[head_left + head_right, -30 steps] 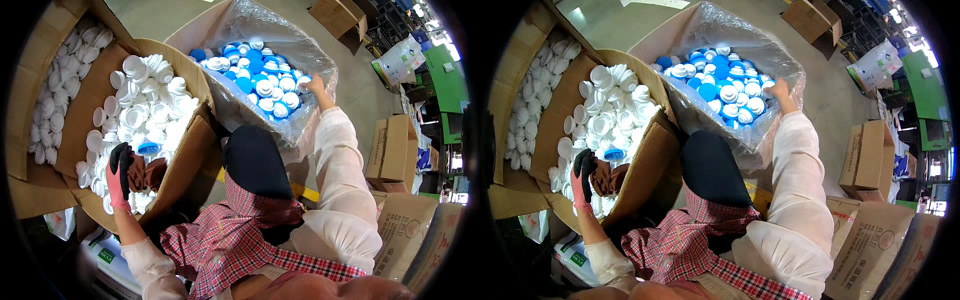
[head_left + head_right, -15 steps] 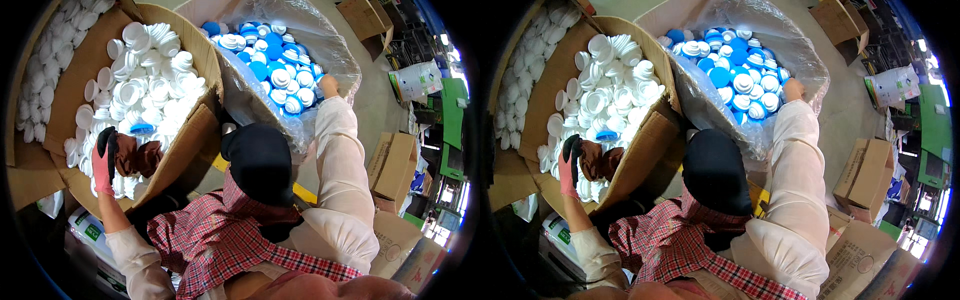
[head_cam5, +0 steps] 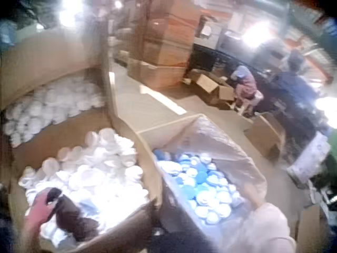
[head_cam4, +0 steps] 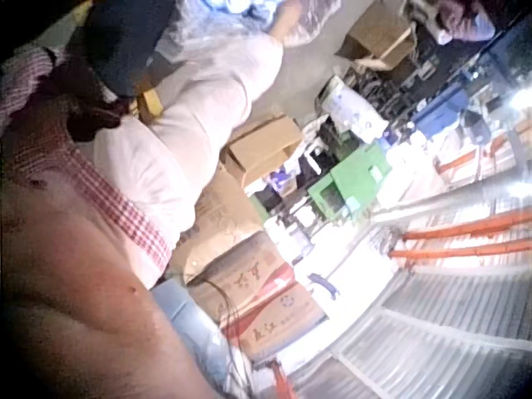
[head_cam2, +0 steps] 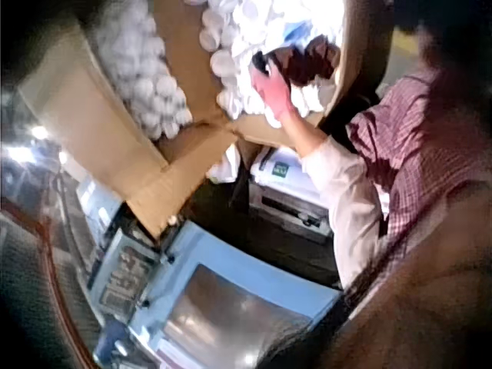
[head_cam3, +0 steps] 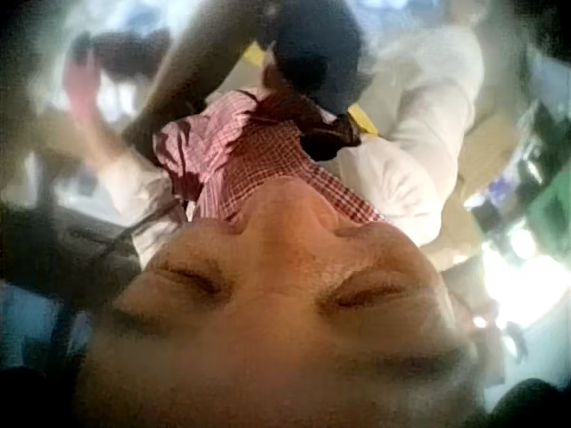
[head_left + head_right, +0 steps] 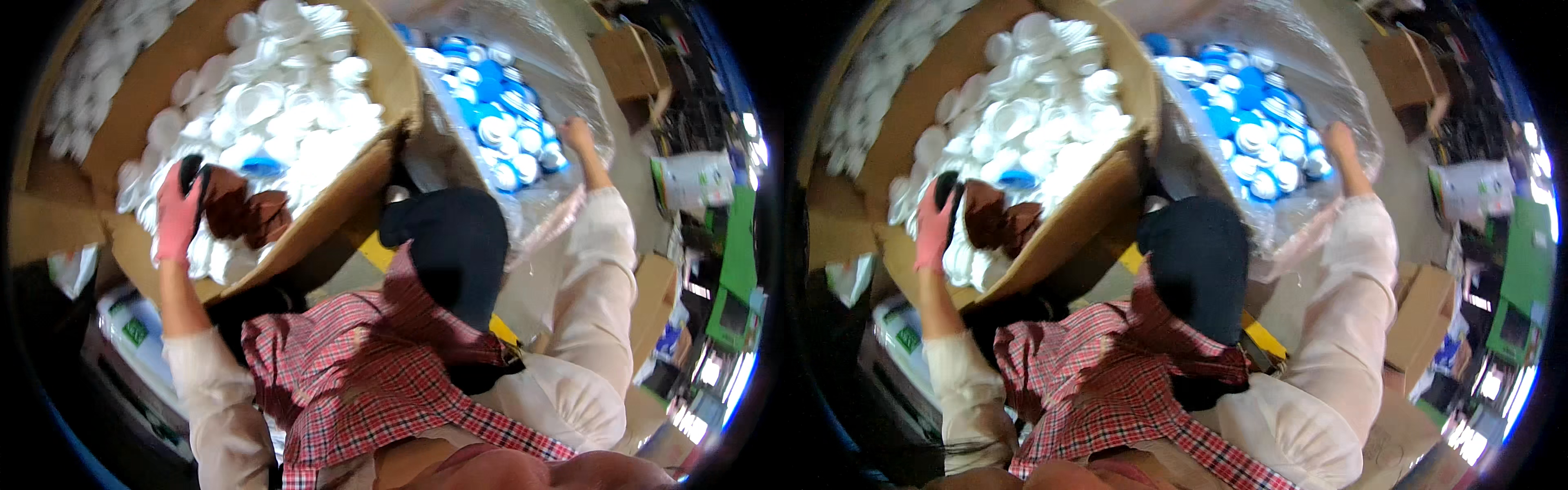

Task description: The person repeatedly picks up white plastic containers and blue lids from a cardboard box, screws the lids onto the containers, and places the assembled units into a nearby plastic bag. The task is performed continuously in a repetitive manner.

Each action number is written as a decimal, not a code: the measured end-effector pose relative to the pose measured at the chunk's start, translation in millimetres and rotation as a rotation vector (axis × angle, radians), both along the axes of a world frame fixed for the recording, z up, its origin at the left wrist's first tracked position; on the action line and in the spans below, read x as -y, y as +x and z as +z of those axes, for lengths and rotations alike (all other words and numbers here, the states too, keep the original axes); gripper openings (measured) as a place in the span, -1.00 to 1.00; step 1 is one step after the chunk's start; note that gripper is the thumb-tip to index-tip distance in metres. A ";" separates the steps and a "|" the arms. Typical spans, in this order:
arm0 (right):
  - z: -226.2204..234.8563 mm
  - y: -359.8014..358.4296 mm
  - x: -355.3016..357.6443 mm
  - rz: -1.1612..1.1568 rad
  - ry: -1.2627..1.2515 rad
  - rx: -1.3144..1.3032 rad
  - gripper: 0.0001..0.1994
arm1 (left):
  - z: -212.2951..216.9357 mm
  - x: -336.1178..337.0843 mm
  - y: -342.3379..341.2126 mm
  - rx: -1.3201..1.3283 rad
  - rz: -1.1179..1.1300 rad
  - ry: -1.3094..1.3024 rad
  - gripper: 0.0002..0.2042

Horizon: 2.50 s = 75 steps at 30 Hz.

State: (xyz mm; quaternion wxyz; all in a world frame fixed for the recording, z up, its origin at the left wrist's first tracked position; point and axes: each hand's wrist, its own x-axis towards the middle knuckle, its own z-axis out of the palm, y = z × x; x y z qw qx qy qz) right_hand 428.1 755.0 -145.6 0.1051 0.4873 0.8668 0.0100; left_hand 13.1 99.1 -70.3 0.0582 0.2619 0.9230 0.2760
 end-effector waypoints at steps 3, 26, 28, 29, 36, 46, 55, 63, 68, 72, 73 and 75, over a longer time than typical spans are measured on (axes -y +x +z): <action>69.8 -95.1 97.5 0.274 -0.047 -0.488 -0.76 | -5.8 8.5 -21.7 -0.013 0.017 0.143 -0.61; 153.9 -384.8 512.5 1.058 -0.906 -0.779 -0.76 | 43.3 44.8 -10.8 1.401 0.235 1.511 -0.26; 146.3 -397.0 504.0 0.907 -1.074 -0.889 -0.70 | 50.7 49.3 -10.2 1.457 0.154 1.775 -0.27; 122.7 -409.0 494.8 0.863 -0.943 -0.852 -0.68 | 54.8 53.9 -13.7 1.502 0.082 1.856 -0.28; -44.8 -422.1 471.8 1.032 -0.460 -0.024 -0.14 | 78.0 69.2 -21.6 1.459 -0.186 2.054 -0.38; -52.0 -418.7 470.3 1.063 -0.582 -0.276 -0.31 | 82.0 61.6 -20.7 1.294 -0.584 1.931 -0.22; 164.8 -339.3 486.9 1.107 -0.824 -0.973 -0.44 | 76.4 59.8 -13.7 1.111 -0.549 1.718 -0.35; 166.5 -309.5 491.8 1.708 -0.177 -0.647 -0.47 | 64.1 39.1 -9.5 1.091 -0.355 1.378 -0.39; 176.0 -302.4 488.6 1.489 -0.583 -0.843 -0.38 | 65.1 18.1 9.4 0.477 -0.440 1.226 -0.41; 176.4 -299.1 488.1 1.074 -1.340 -0.908 -0.42 | 65.4 6.7 16.4 0.552 -0.454 1.251 -0.32; 173.8 -299.4 488.3 0.953 -1.567 -0.910 -0.43 | 63.1 2.6 17.7 0.671 -0.476 1.332 -0.29; 171.6 -299.5 487.4 0.743 -1.834 -0.887 -0.43 | 59.3 -10.7 27.6 1.332 -0.512 1.757 -0.31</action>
